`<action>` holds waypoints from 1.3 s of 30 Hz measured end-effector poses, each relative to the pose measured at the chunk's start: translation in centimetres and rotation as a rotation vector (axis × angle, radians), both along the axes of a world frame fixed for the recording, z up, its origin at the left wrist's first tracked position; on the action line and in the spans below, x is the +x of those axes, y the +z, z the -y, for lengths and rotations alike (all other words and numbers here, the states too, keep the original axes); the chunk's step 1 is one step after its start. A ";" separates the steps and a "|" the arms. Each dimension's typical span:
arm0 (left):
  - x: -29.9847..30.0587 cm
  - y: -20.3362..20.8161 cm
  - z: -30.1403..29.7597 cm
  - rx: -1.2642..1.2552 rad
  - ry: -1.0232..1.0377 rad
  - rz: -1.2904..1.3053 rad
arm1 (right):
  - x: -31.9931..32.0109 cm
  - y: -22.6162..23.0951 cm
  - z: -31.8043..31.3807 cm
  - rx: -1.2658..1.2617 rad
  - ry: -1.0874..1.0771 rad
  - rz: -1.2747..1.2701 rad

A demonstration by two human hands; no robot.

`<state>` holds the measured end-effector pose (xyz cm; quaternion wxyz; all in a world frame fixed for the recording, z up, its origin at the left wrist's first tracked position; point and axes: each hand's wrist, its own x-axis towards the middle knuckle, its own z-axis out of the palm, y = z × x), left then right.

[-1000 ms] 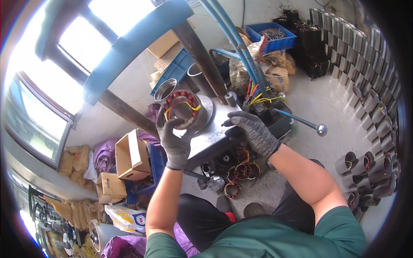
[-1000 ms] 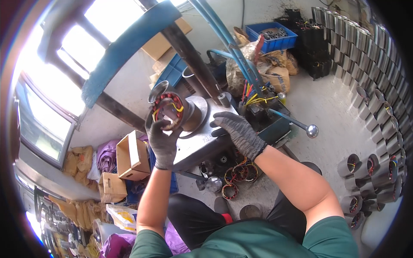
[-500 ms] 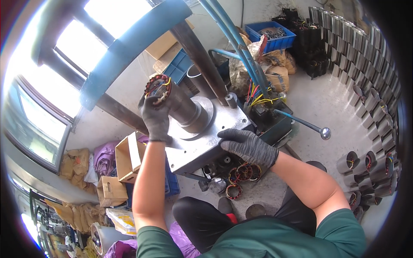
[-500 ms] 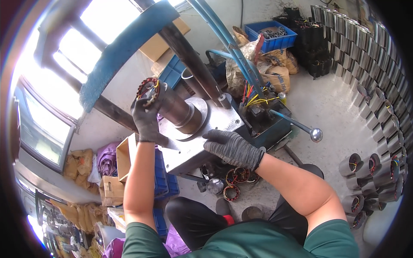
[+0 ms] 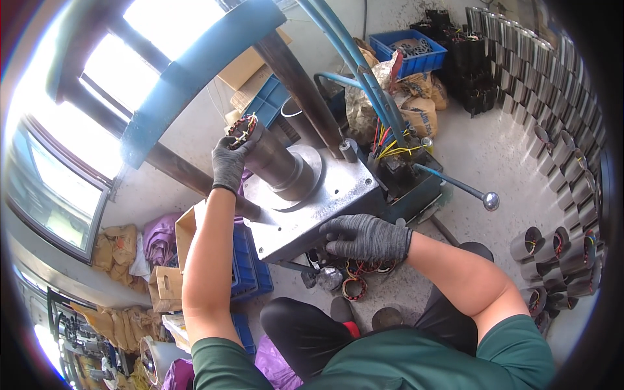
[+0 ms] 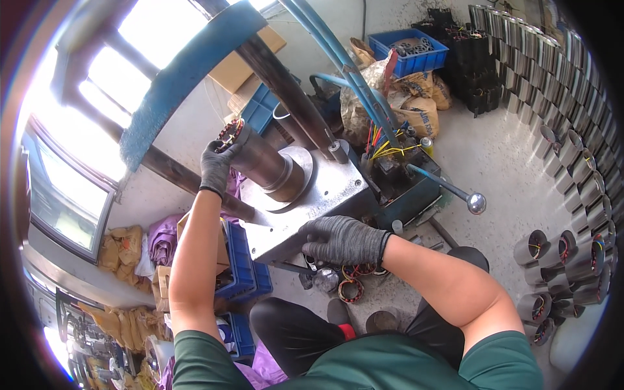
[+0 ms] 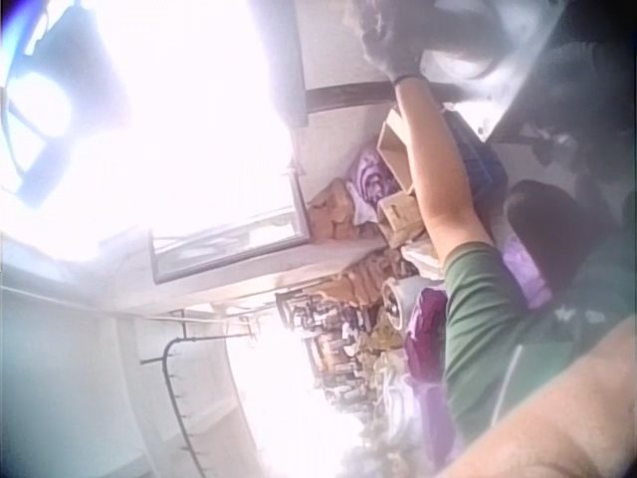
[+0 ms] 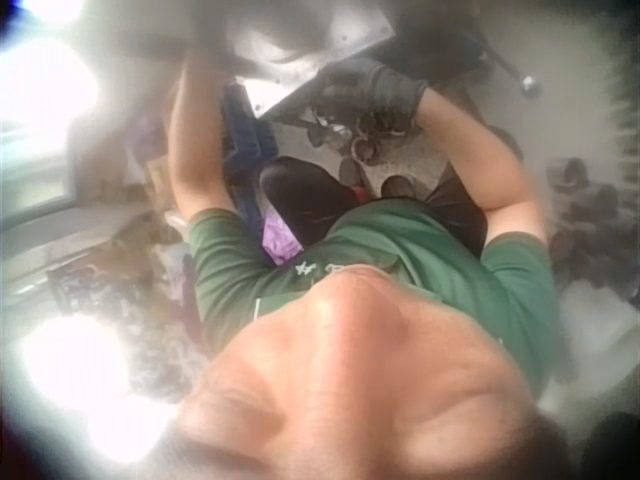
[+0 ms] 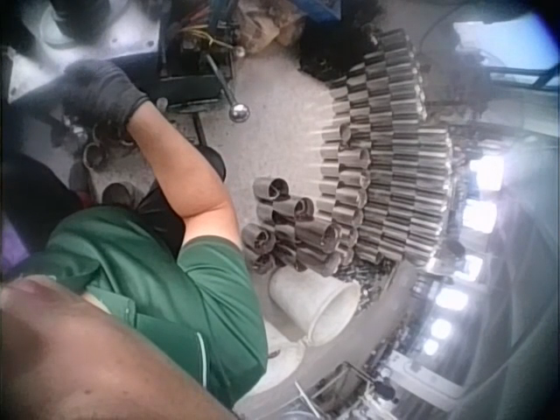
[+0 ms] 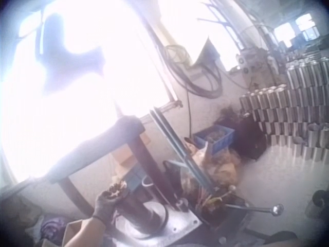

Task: The person is assembling motor stators by manually inserting components and wiring into a metal frame and using a metal tool. They place the assembled units into metal cylinders and operate a manual press to finalize the assembly.

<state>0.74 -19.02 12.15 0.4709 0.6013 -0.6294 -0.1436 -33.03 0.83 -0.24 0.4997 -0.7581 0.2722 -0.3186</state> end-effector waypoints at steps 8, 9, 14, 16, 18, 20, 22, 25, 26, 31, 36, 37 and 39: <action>-3.7 0.2 -1.4 -0.076 0.148 0.274 | -0.8 0.5 -0.5 -0.362 0.103 -0.384; -5.1 0.6 -1.9 -0.033 0.167 0.267 | -1.1 0.1 -0.4 -0.363 0.139 -0.461; -1.7 0.2 -0.1 -0.042 0.118 0.082 | -0.7 -0.2 -1.1 -0.431 0.197 -0.635; 0.0 0.0 0.8 -0.049 0.058 0.130 | -0.7 0.3 -1.2 -0.390 0.268 -0.758; 1.4 -0.5 1.8 -0.092 0.028 0.187 | -0.9 0.6 -1.3 -0.368 0.264 -0.771; 0.8 -1.5 2.6 -0.063 0.000 0.134 | -1.8 0.4 -1.6 -0.391 0.208 -0.755; 1.7 -1.6 3.4 -0.244 0.172 0.611 | -1.6 0.5 -1.9 -0.488 0.183 -0.760; 1.7 -2.5 2.9 -0.245 0.092 0.393 | -1.3 -0.5 -2.2 -0.505 0.141 -0.700; 5.0 -1.3 3.1 -0.386 -0.141 0.339 | 0.2 0.0 -2.2 -0.532 0.149 -0.628; -8.3 -3.8 -6.8 -0.822 -0.088 0.550 | -1.1 -1.7 -0.3 -0.440 0.031 -0.618; -12.1 -20.9 -16.8 -0.142 -0.772 0.528 | -4.1 1.4 -0.4 -0.654 -0.434 -0.428; -12.9 -23.9 -19.1 0.221 -1.077 0.785 | -4.7 1.7 -0.4 -0.692 -0.509 -0.381; -9.9 -35.9 -20.2 -0.076 -1.247 1.072 | -3.7 1.4 0.6 -0.748 -0.681 -0.210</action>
